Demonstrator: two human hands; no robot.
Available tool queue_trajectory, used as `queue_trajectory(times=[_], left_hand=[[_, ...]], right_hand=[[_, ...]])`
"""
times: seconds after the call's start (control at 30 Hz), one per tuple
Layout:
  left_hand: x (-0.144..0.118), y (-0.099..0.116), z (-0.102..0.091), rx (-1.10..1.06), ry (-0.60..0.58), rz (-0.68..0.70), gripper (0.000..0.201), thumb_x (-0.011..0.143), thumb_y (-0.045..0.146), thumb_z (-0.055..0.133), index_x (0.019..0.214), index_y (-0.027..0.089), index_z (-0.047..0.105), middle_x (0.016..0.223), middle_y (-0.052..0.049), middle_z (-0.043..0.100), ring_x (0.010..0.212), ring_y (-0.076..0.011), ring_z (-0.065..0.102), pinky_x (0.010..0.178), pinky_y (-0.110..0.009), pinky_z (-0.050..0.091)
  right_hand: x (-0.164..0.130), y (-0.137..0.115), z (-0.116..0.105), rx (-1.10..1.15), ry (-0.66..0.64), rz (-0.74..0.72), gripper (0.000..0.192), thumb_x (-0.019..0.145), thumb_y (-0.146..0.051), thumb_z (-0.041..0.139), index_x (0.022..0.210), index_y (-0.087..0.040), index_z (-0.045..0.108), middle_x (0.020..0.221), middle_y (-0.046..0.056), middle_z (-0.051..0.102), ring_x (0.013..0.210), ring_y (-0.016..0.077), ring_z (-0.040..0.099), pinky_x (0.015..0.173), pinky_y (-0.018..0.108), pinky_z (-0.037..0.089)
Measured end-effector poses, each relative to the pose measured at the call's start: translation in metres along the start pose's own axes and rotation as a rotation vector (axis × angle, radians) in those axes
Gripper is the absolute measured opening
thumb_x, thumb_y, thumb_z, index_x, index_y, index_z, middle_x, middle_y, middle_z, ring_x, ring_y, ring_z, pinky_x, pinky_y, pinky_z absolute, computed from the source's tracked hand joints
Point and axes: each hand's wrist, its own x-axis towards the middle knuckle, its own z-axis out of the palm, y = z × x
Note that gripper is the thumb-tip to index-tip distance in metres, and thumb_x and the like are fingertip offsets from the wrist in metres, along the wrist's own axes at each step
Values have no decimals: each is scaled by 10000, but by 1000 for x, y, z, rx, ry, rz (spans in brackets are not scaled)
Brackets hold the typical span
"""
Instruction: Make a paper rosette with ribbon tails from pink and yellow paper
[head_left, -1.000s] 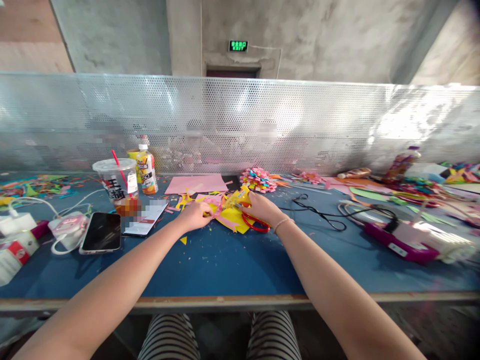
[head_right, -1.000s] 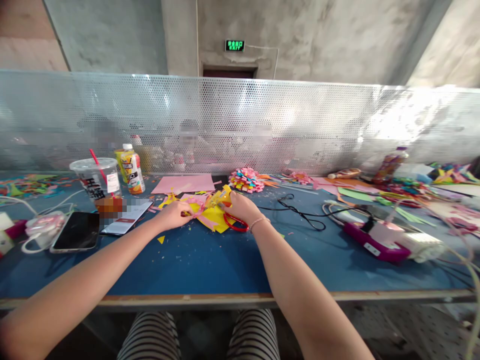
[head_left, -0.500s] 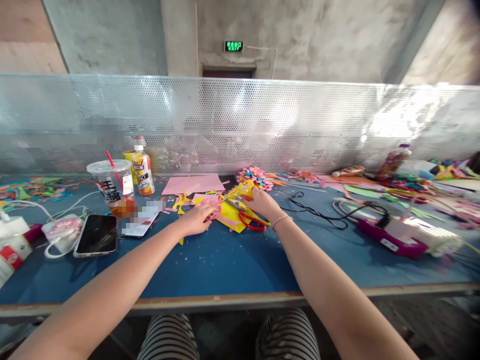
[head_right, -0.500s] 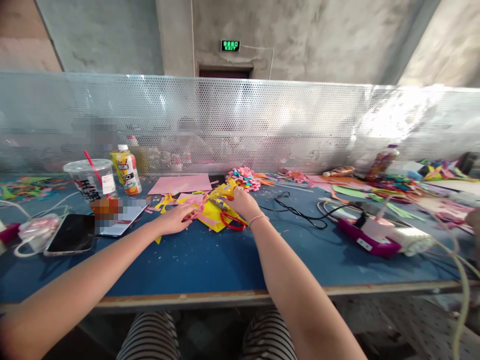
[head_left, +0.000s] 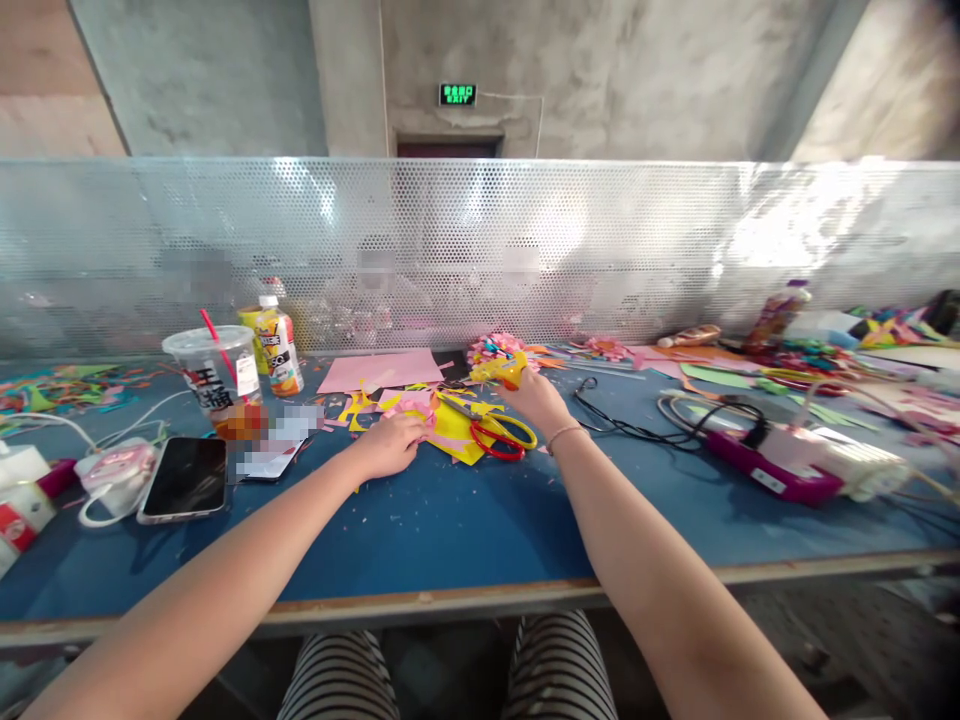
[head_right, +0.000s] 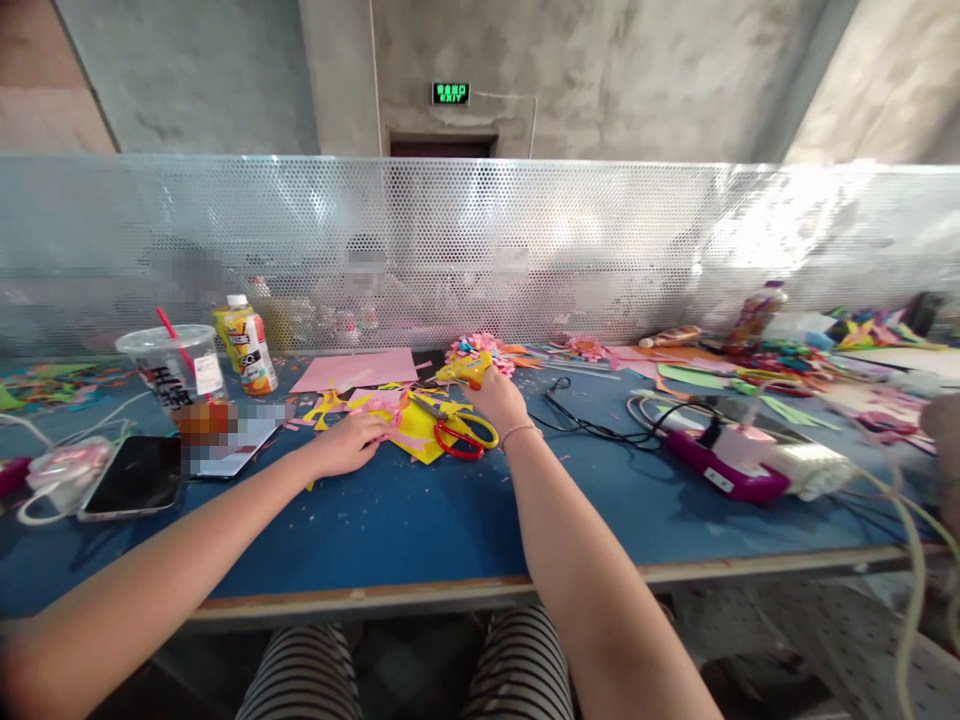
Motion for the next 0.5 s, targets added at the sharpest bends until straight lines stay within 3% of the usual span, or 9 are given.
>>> queue_trajectory(times=[0.2,0.37,0.5], left_hand=[[1,3,-1,31,11,-11,313,807,127,389,1023,188,607,1067,-62,628,1031,-189,532,917,-357,404],[2,4,0,78,1,17,346,763,82,407,1031,188,596,1060,-52,624,1047,-194,517,930,-358,392],[2,4,0,105,-25,15,346,746,76,417,1025,182,592,1065,-64,612,1033,-198,520,922,-367,394]], right_hand=[[5,24,-4,21,-20,88,448,778,-436,467,1154,-198,520,1081,108,588,985,235,568,795,284,421],[5,35,-4,21,-42,231,474,763,-415,497,1145,-136,527,1038,152,600,953,239,584,764,277,424],[6,39,-4,17,-23,215,468,764,-411,499,1136,-128,534,1005,152,618,961,247,581,754,270,423]])
